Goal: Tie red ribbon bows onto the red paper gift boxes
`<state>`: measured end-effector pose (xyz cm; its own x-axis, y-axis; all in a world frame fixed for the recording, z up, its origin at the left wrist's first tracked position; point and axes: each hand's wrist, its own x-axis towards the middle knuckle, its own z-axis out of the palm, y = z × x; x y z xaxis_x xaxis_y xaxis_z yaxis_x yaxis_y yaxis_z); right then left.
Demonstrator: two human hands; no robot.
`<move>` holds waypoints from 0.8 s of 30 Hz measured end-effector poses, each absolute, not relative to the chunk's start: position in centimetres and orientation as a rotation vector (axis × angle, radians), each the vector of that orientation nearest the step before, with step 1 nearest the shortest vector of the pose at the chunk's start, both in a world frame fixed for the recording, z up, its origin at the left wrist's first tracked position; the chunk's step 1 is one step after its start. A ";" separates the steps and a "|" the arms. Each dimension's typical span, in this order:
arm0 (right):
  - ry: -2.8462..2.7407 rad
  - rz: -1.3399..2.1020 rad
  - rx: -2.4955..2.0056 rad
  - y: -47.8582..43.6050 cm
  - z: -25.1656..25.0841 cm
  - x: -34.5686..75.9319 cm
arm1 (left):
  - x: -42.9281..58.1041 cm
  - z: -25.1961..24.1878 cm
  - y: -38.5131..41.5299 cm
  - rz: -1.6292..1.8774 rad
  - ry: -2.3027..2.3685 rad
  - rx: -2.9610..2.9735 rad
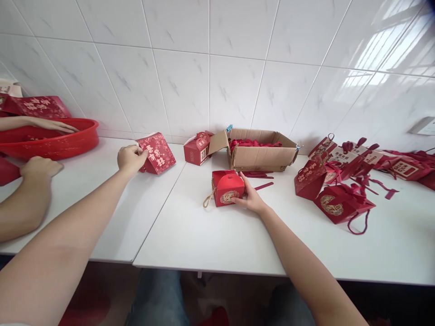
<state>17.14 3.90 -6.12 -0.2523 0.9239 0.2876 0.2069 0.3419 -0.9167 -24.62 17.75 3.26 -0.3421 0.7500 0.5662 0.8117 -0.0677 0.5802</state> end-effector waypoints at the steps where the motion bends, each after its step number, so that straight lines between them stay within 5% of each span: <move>1: -1.711 0.938 -1.026 4.0 -6.2 17.2 | -24.4 3.3 17.2 -1.405 -2.068 -1.756; 8: -1.770 0.456 -1.280 4.0 -6.5 15.7 | -22.1 4.1 12.9 -1.584 -1.843 -1.638; 17: -2.091 0.513 -0.999 4.1 -7.6 15.0 | -15.5 6.7 4.8 -2.344 -1.404 -1.668; 24: -1.655 0.306 -1.183 5.9 -7.8 17.9 | -6.8 -0.1 3.5 -2.118 -1.280 -2.420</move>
<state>17.92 5.93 -7.83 0.0176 0.8105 0.5855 0.5475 0.4822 -0.6839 -6.83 3.51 -0.10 0.0033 0.6962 0.7178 0.3118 -0.6828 0.6608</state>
